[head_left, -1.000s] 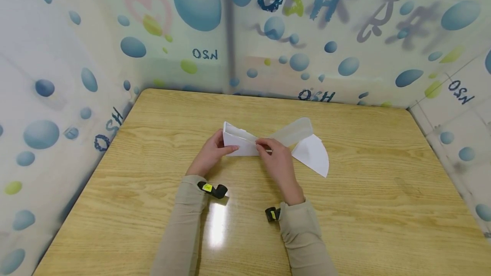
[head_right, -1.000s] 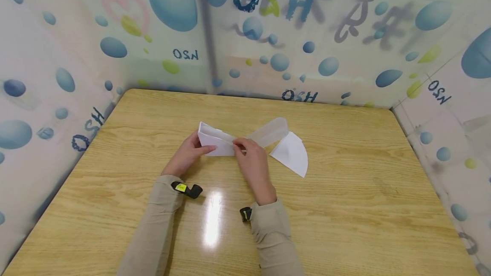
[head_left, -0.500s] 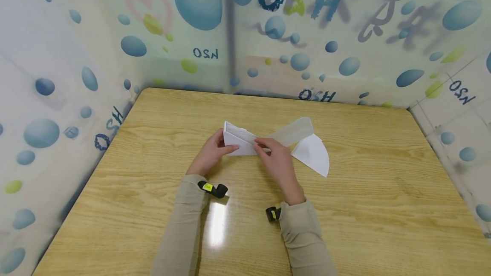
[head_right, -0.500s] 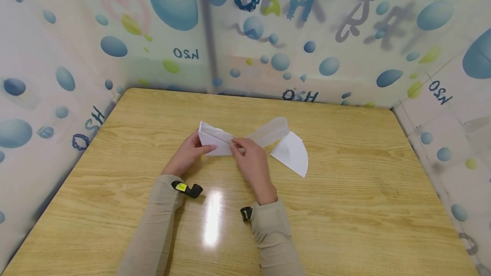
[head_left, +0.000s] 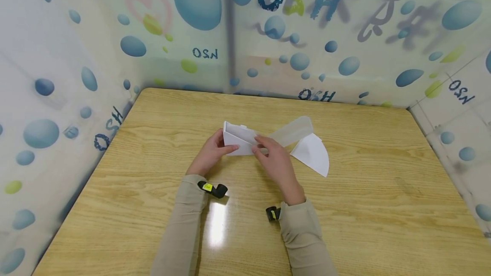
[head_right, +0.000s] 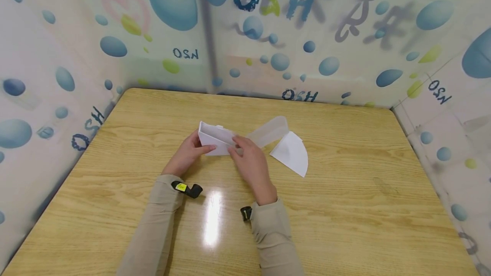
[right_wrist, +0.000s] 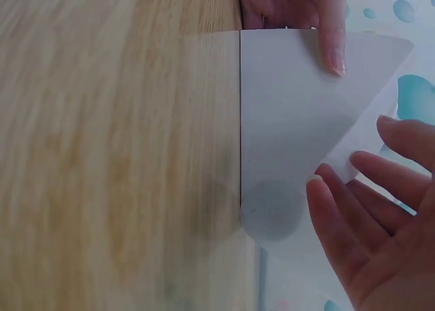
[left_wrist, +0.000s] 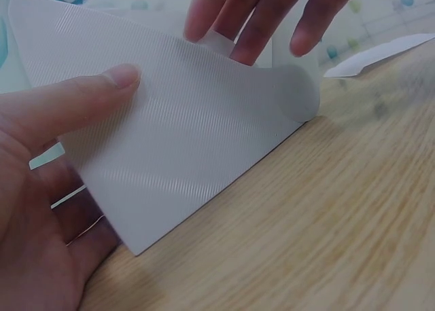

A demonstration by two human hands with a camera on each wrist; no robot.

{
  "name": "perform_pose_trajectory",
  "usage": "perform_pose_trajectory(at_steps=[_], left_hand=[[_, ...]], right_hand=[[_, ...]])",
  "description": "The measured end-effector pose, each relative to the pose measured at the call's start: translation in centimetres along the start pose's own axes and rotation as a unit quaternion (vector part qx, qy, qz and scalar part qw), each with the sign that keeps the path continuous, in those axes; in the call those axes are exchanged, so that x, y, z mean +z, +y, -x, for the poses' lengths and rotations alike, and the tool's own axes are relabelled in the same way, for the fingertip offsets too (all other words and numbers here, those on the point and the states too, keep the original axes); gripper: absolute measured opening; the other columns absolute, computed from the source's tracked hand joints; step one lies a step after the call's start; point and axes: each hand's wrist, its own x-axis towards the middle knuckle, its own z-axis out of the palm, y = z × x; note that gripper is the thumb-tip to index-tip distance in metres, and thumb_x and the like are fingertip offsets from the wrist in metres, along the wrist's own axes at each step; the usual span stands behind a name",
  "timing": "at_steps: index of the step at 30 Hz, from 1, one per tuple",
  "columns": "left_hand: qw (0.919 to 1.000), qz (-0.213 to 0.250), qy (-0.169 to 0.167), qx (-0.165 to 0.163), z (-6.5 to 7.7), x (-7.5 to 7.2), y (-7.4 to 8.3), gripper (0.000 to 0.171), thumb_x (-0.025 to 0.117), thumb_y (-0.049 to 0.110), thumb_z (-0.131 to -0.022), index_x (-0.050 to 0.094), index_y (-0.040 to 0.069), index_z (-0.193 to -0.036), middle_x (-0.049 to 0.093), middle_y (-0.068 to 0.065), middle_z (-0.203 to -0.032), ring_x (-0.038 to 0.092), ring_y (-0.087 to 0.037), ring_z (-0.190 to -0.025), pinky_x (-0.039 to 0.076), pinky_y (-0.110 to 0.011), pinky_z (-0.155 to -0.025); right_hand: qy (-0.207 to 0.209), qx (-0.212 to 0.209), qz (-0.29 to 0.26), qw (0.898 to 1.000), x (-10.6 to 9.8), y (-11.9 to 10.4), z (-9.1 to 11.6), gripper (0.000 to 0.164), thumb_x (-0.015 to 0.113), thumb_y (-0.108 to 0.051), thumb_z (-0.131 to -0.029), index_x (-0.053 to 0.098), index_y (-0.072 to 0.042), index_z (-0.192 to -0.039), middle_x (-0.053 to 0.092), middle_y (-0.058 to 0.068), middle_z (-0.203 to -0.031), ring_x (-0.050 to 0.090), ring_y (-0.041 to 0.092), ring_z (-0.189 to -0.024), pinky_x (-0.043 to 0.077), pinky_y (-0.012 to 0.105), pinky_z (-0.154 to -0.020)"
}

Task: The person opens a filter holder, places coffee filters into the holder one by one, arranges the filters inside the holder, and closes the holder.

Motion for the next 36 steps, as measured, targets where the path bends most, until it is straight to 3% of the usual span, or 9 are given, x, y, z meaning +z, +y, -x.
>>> perform_pose_trajectory(at_steps=[16,19,26,36], left_hand=[[1.0000,-0.002,0.002,0.002,0.0,0.0,0.1,0.053,0.068,0.016,-0.083,0.044,0.009,-0.130,0.054,-0.010,-0.124,0.053,-0.023,-0.109,0.045,-0.036,-0.091],[1.0000,-0.006,0.004,0.001,0.0,0.0,0.0,0.052,0.068,0.016,-0.083,0.044,0.009,-0.129,0.054,-0.010,-0.123,0.053,-0.023,-0.109,0.045,-0.036,-0.091],[0.9999,-0.009,0.009,0.005,-1.1,-0.4,-2.3,0.055,0.070,0.022,-0.082,0.044,0.014,-0.130,0.054,-0.008,-0.123,0.053,-0.022,-0.109,0.045,-0.036,-0.091],[0.9997,-0.011,0.012,0.019,-1.0,-0.3,-2.3,0.053,0.072,0.027,-0.080,0.047,0.015,-0.125,0.057,-0.006,-0.119,0.054,-0.022,-0.106,0.046,-0.036,-0.089]], right_hand=[[0.011,-0.003,-0.027,1.000,-0.4,0.1,0.0,0.035,0.055,-0.031,-0.092,0.059,-0.014,-0.123,0.047,0.000,-0.138,0.052,0.018,-0.117,0.051,0.033,-0.083],[0.027,-0.004,-0.033,0.999,-0.5,0.2,0.0,0.033,0.055,-0.030,-0.092,0.060,-0.016,-0.121,0.048,-0.002,-0.137,0.052,0.018,-0.118,0.051,0.033,-0.083],[0.082,-0.020,-0.064,0.994,-0.9,0.3,0.1,0.029,0.055,-0.028,-0.093,0.064,-0.014,-0.117,0.056,-0.004,-0.129,0.053,0.015,-0.116,0.051,0.031,-0.081],[0.161,-0.057,-0.097,0.980,-2.4,1.0,0.4,0.024,0.055,-0.027,-0.093,0.066,-0.016,-0.111,0.067,-0.001,-0.107,0.063,0.013,-0.090,0.053,0.031,-0.074]])
